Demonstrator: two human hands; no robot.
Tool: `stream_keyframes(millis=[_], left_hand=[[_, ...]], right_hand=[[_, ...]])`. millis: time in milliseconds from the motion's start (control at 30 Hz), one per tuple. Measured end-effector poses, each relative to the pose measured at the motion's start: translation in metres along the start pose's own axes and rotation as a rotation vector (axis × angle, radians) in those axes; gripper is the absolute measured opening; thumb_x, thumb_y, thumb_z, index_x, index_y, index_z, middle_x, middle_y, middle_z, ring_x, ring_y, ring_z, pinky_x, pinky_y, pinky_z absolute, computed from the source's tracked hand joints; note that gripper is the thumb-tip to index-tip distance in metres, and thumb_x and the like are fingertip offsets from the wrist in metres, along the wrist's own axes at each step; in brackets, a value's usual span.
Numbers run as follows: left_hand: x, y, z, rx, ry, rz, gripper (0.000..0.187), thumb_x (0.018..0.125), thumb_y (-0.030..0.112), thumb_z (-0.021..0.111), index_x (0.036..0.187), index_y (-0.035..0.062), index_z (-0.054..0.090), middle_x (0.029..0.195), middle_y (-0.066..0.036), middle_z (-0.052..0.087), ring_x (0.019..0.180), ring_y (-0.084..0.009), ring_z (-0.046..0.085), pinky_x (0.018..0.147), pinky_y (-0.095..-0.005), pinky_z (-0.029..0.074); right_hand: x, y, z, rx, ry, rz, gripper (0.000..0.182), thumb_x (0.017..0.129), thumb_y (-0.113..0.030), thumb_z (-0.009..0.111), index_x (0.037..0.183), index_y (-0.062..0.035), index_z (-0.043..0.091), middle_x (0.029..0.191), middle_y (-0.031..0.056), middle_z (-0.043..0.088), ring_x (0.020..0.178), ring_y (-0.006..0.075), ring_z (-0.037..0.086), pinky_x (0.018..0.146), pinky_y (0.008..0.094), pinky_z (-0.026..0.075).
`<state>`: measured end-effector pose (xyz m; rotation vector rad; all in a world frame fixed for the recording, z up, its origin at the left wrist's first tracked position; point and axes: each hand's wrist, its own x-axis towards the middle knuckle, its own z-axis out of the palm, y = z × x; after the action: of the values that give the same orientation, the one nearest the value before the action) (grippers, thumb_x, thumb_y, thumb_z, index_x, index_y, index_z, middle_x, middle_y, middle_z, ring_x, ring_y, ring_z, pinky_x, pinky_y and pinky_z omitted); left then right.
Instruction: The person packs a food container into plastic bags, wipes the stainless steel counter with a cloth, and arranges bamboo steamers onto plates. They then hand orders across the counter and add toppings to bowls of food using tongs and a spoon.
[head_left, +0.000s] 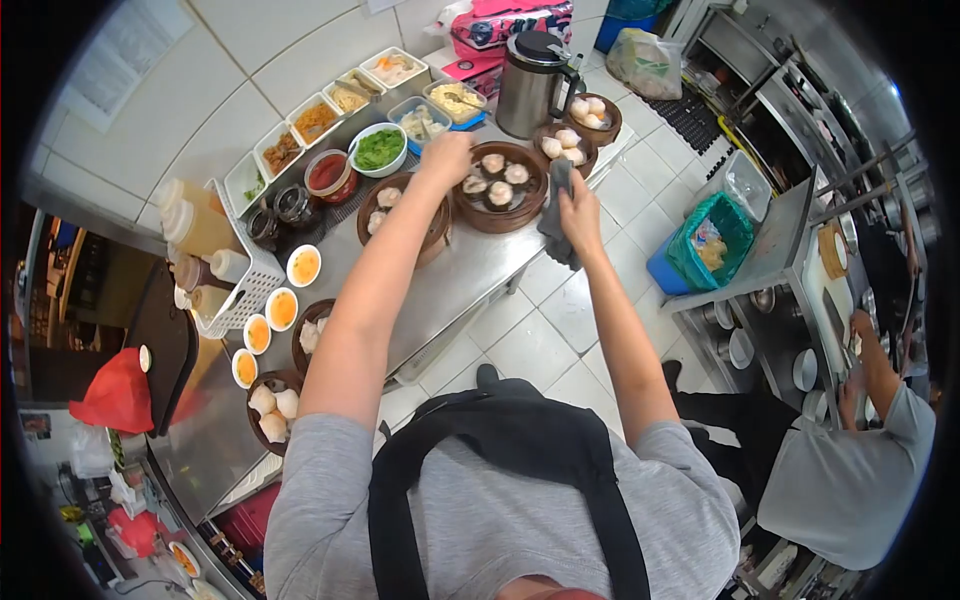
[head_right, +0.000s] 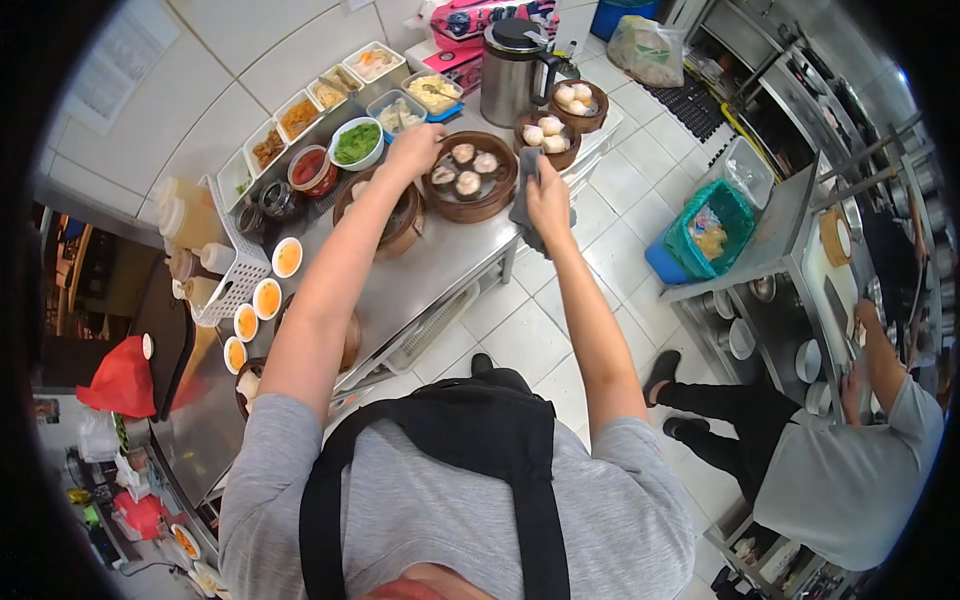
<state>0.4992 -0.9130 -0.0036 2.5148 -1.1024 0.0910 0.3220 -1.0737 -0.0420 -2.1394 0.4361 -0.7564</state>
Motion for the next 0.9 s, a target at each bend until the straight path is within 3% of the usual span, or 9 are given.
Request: stream_keyframes(millis=[167,367,600,700,733,767,833,867,900], left_hand=[[0.003,-0.002,-0.009,-0.024,-0.102,-0.018,0.022,0.072,0.006,0.059,0.094,0.0085,0.064,0.089,-0.018,0.063,0.089,-0.0322,0.06,0.078,-0.0411,0.047],[0.009,-0.002,-0.014,-0.024,-0.134,-0.042,0.018,0.07,0.003,0.058,0.086,0.008,0.066,0.09,-0.017,0.063,0.089,-0.0324,0.06,0.078,-0.0406,0.047],[-0.001,-0.003,-0.012,-0.064,-0.051,-0.027,0.032,0.07,0.01,0.066,0.101,0.0068,0.06,0.1,-0.016,0.058,0.1,-0.0319,0.054,0.086,-0.0398,0.043],[-0.026,-0.006,-0.02,-0.274,0.203,0.199,0.044,0.074,0.023,0.067,0.109,0.0002,0.054,0.106,-0.018,0.055,0.101,-0.0337,0.051,0.088,-0.0395,0.041],[-0.051,0.016,-0.05,-0.372,0.089,0.163,0.046,0.078,0.031,0.063,0.11,0.0003,0.054,0.107,-0.019,0.055,0.102,-0.0348,0.051,0.088,-0.0391,0.041],[-0.072,0.023,-0.05,-0.545,0.136,0.242,0.048,0.082,0.038,0.059,0.11,-0.0003,0.054,0.101,-0.017,0.057,0.1,-0.0301,0.053,0.087,-0.0371,0.042],[-0.128,0.039,-0.06,-1.1,-0.14,0.246,0.055,0.09,0.05,0.04,0.105,0.0,0.056,0.096,-0.01,0.058,0.092,-0.0176,0.053,0.086,-0.0328,0.042],[-0.176,0.059,-0.098,-1.441,-0.439,-0.213,0.06,0.092,0.052,0.033,0.106,-0.0009,0.056,0.1,-0.008,0.058,0.092,-0.015,0.053,0.084,-0.03,0.042],[-0.216,0.065,-0.099,-1.572,-0.461,-0.236,0.058,0.092,0.05,0.036,0.107,-0.0019,0.055,0.1,-0.008,0.057,0.093,-0.0137,0.052,0.083,-0.0288,0.042]], right_hand=[[0.012,0.012,0.013,-0.162,-0.07,-0.162,0.026,0.074,-0.003,0.05,0.1,-0.0016,0.051,0.094,0.0196,0.051,0.088,0.0406,0.053,0.076,0.0459,0.042],[0.005,-0.033,-0.01,-0.586,-0.16,-0.318,0.026,0.077,-0.006,0.047,0.101,-0.0109,0.057,0.087,0.0137,0.051,0.07,0.0313,0.059,0.058,0.0428,0.048],[-0.059,-0.083,-0.006,-0.545,-0.365,-0.271,0.027,0.075,-0.004,0.048,0.099,-0.0069,0.058,0.085,0.0133,0.054,0.074,0.0336,0.06,0.06,0.0436,0.048],[-0.061,-0.098,-0.007,-0.047,-0.561,-0.3,0.031,0.07,0.0,0.05,0.101,-0.0011,0.056,0.084,0.0165,0.059,0.077,0.0315,0.06,0.069,0.037,0.048],[-0.063,-0.112,-0.013,0.06,-0.602,-0.231,0.033,0.069,0.002,0.049,0.102,0.0006,0.055,0.082,0.0166,0.06,0.077,0.0282,0.06,0.071,0.0337,0.047],[-0.066,-0.133,-0.019,0.192,-0.584,-0.199,0.032,0.07,0.002,0.049,0.102,0.0014,0.053,0.083,0.0137,0.059,0.078,0.0225,0.058,0.072,0.0305,0.045],[-0.074,-0.185,-0.03,0.49,-0.497,-0.101,0.031,0.072,0.003,0.05,0.102,0.0022,0.051,0.087,0.0084,0.056,0.082,0.0145,0.054,0.074,0.0258,0.042],[-0.08,-0.208,-0.029,0.655,-0.428,-0.029,0.029,0.072,0.003,0.05,0.101,0.0022,0.05,0.089,0.0059,0.055,0.084,0.0122,0.051,0.075,0.0244,0.041],[-0.082,-0.215,-0.025,0.711,-0.457,-0.106,0.029,0.072,0.003,0.052,0.101,0.0017,0.05,0.092,0.0057,0.054,0.087,0.0119,0.05,0.076,0.024,0.04]])
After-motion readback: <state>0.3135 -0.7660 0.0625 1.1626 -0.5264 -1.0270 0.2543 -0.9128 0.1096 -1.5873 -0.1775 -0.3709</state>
